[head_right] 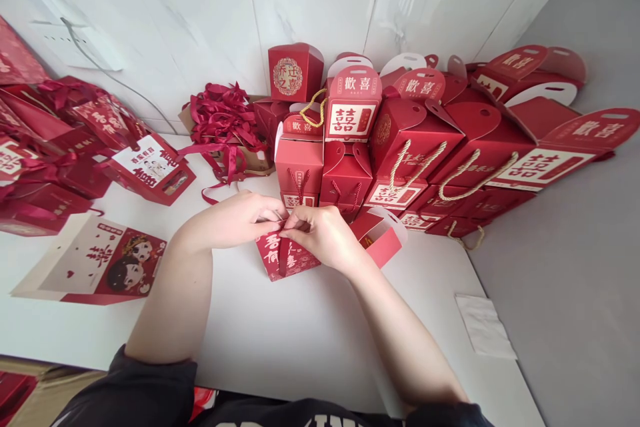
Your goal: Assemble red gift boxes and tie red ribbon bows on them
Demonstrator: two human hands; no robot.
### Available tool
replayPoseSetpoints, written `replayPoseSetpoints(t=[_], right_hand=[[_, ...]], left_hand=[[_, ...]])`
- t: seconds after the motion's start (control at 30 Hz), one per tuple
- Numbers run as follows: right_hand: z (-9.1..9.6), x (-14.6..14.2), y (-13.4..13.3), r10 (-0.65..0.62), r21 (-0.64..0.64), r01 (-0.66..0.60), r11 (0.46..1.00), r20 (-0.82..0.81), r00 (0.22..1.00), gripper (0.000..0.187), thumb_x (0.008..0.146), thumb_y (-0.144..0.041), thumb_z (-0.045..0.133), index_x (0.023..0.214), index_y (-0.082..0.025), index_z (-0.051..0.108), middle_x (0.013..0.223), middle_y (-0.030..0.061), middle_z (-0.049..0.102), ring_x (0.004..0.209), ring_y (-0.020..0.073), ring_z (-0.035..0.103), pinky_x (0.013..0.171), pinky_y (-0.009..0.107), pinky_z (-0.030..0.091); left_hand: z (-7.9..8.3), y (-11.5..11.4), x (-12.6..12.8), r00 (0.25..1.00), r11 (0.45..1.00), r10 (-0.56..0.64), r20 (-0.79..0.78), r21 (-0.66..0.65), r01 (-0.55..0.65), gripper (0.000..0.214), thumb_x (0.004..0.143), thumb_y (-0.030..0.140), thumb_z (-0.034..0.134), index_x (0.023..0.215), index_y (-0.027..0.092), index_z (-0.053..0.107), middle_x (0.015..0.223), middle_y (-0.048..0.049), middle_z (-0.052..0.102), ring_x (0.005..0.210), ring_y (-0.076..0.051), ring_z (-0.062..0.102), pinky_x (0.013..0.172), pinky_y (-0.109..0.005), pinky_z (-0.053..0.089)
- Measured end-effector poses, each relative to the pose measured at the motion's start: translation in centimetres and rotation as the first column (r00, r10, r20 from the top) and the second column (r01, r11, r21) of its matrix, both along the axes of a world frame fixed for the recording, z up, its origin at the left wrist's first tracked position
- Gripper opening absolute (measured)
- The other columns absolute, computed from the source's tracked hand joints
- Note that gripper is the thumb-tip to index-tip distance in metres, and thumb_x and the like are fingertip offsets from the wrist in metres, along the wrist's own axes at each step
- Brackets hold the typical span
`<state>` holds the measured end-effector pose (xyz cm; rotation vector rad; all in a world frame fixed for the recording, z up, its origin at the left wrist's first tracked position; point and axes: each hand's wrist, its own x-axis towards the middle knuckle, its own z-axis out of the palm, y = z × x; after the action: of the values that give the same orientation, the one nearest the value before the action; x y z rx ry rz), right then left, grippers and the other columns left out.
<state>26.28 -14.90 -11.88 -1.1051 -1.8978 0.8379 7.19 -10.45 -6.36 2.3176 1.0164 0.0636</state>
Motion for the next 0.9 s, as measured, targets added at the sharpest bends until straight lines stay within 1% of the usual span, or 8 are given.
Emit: replayPoseSetpoints(t=[0.1,0.17,0.33,0.4,0.5,0.73,0.83,0.9], right_hand=[[-0.24,-0.19,0.00,0.015,-0.023,-0.015,1.000,-0.034,0.999,0.007,0.084,-0.024,0.069,0.079,-0.019,0.070,0.078,-0.0007,0.073,0.068,0.0121,0.066,0.066,0.021,0.049],[-0.43,-0.28,0.01,0.000,-0.018,-0.001,1.000,-0.028,1.000,0.008,0.084,-0.026,0.069,0.080,-0.019,0.069,0.079,-0.0008,0.073,0.068,0.0121,0.066,0.065,0.021,0.049],[-0.49,-0.25,-0.03,-0.157,0.084,0.145,0.986,0.164,0.974,0.011,0.083,-0.030,0.071,0.082,-0.022,0.063,0.067,-0.0048,0.066,0.056,0.0100,0.054,0.057,0.021,0.042],[-0.37,-0.18,-0.06,-0.148,0.093,0.133,0.987,0.188,0.971,0.011,0.084,-0.029,0.070,0.082,-0.022,0.062,0.069,-0.0049,0.066,0.057,0.0096,0.054,0.058,0.021,0.041],[-0.19,-0.11,-0.12,-0.111,0.067,0.100,0.993,0.192,0.975,0.013,0.084,-0.029,0.070,0.079,-0.022,0.061,0.070,-0.0051,0.067,0.058,0.0094,0.055,0.057,0.021,0.040],[-0.10,-0.07,-0.33,-0.120,0.043,0.113,0.993,0.238,0.964,0.013,0.084,-0.031,0.071,0.077,-0.022,0.063,0.066,-0.0052,0.066,0.055,0.0101,0.052,0.056,0.022,0.037],[-0.02,-0.30,-0.52,-0.138,0.059,0.126,0.990,0.280,0.950,0.013,0.084,-0.030,0.071,0.078,-0.023,0.061,0.067,-0.0053,0.065,0.056,0.0106,0.052,0.055,0.022,0.037],[0.10,-0.50,-0.62,-0.177,0.128,0.141,0.982,0.332,0.927,0.016,0.084,-0.031,0.071,0.079,-0.022,0.059,0.067,-0.0045,0.063,0.056,0.0115,0.051,0.054,0.023,0.036]], left_hand=[[0.08,-0.06,0.10,1.000,1.000,-0.005,-0.008,0.006,0.005,0.010,0.082,0.016,0.047,0.073,0.019,0.051,0.057,0.0037,0.056,0.054,-0.012,0.048,0.051,-0.024,0.028],[0.12,-0.03,0.09,1.000,1.000,-0.008,-0.013,0.019,0.008,0.010,0.081,0.014,0.047,0.073,0.019,0.052,0.058,0.0037,0.057,0.055,-0.012,0.049,0.051,-0.024,0.029],[0.11,0.16,-0.16,1.000,1.000,-0.005,-0.005,0.027,0.005,0.009,0.082,0.015,0.048,0.082,0.020,0.055,0.064,0.0055,0.063,0.057,-0.011,0.051,0.053,-0.023,0.031],[0.10,0.18,-0.20,1.000,1.000,-0.008,-0.005,0.019,0.008,0.009,0.083,0.016,0.048,0.084,0.020,0.056,0.063,0.0062,0.063,0.057,-0.011,0.052,0.054,-0.023,0.032],[0.10,0.11,-0.17,1.000,1.000,-0.012,0.005,0.023,0.012,0.010,0.083,0.015,0.049,0.084,0.020,0.057,0.065,0.0059,0.065,0.059,-0.011,0.054,0.055,-0.022,0.034],[-0.03,-0.05,-0.20,1.000,1.000,-0.020,0.015,0.006,0.020,0.015,0.084,0.016,0.049,0.090,0.021,0.061,0.072,0.0039,0.068,0.065,-0.013,0.060,0.057,-0.022,0.035],[-0.02,-0.12,-0.09,0.999,0.999,-0.039,0.012,0.025,0.039,0.012,0.083,0.014,0.048,0.084,0.020,0.059,0.066,0.0042,0.065,0.061,-0.013,0.057,0.055,-0.023,0.032],[0.03,-0.15,0.00,0.999,0.997,-0.053,0.006,0.053,0.052,0.011,0.082,0.012,0.048,0.076,0.019,0.054,0.059,0.0048,0.060,0.056,-0.012,0.052,0.053,-0.024,0.030]])
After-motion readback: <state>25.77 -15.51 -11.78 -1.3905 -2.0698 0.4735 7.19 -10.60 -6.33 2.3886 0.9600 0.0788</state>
